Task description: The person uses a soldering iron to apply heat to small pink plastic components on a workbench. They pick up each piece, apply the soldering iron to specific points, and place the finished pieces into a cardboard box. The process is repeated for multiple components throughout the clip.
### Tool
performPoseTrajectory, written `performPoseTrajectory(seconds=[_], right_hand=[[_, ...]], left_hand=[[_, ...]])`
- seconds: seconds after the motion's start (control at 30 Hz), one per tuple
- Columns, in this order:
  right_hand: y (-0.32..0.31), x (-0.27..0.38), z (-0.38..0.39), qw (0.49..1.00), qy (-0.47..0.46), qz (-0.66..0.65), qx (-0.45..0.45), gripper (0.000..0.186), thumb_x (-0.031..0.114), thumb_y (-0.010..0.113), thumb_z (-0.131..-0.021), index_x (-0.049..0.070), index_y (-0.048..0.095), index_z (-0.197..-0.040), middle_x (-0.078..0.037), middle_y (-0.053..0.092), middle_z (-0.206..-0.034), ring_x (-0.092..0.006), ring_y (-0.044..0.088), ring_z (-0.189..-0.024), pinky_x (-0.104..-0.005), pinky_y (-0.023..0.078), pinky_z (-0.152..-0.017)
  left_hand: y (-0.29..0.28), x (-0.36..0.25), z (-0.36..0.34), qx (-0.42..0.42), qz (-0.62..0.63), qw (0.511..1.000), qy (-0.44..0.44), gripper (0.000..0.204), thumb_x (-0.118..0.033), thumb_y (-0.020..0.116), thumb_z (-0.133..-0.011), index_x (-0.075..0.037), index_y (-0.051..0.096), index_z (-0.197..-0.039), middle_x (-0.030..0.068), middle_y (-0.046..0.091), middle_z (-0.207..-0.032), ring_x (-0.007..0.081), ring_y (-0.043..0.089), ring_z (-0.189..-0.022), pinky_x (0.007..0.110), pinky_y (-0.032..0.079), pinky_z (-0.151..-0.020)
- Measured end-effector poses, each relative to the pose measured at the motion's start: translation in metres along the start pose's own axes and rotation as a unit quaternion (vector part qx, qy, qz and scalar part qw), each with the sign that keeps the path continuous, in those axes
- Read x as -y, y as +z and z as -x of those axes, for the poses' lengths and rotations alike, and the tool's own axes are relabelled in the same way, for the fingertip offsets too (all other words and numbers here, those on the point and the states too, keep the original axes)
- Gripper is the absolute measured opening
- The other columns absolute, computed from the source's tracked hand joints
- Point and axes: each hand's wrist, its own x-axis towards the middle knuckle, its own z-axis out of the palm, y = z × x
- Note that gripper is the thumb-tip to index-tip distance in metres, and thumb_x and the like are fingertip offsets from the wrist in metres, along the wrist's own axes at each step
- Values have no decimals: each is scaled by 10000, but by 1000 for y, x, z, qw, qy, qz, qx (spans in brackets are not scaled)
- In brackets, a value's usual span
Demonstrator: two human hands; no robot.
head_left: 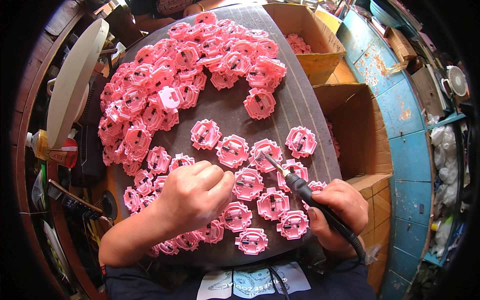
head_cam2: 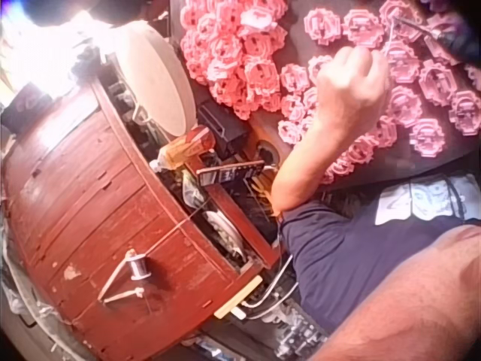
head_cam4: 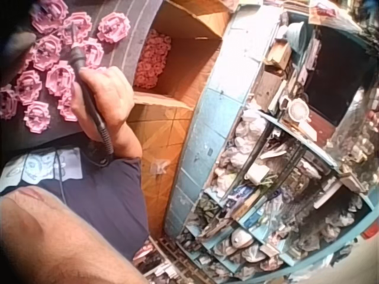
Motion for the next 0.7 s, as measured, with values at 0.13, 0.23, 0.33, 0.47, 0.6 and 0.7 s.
performPoseTrajectory(seconds=[0.13, 0.23, 0.33, 0.47, 0.6, 0.7], right_hand=[[1, 0, 0, 1000, 1, -1, 0, 311, -8, 813, -783, -33, 697, -1070, -134, 663, -750, -272, 635, -604, -371, 500, -560], [1, 0, 1, 1000, 2, -1, 0, 312, -8, 809, -775, -32, 699, -1066, -134, 663, -748, -273, 633, -602, -371, 500, -561], [0, -2, 4, 1000, 6, 0, -16, 304, -8, 806, -767, -32, 703, -1052, -132, 660, -745, -269, 624, -592, -366, 493, -556], [-5, 1, 5, 999, -1, 9, -50, 309, -20, 790, -738, -19, 709, -1036, -118, 646, -731, -249, 604, -574, -355, 471, -539], [-6, 2, 8, 998, 1, 20, -56, 320, -29, 771, -711, -2, 709, -1024, -104, 630, -711, -239, 589, -563, -351, 466, -532], [-7, 2, 8, 998, 1, 26, -51, 325, -33, 764, -699, 9, 708, -1017, -95, 618, -700, -235, 578, -552, -348, 459, -522]], left_hand=[[-2, 2, 0, 21, 20, 1000, -6, 247, -4, 797, -771, 22, 690, -992, 96, 625, -779, 265, 624, -624, 381, 500, -545], [1, 3, 1, 15, 12, 1000, -3, 244, -27, 788, -760, 16, 686, -977, 83, 594, -768, 250, 615, -631, 373, 497, -541], [1, 2, 0, 8, 7, 1000, 1, 252, -50, 781, -745, 12, 684, -969, 69, 565, -760, 233, 607, -643, 365, 492, -537], [-5, -3, -2, 12, 28, 1000, 1, 262, -6, 802, -766, 24, 701, -1005, 89, 630, -788, 250, 632, -627, 379, 504, -541], [-1, -6, -7, 9, 28, 999, 13, 278, -12, 807, -760, 23, 699, -1014, 82, 619, -792, 247, 629, -635, 374, 508, -545], [4, -6, -8, 13, 31, 999, 17, 290, -11, 807, -756, 22, 696, -1022, 78, 609, -789, 244, 626, -641, 371, 509, -548]])
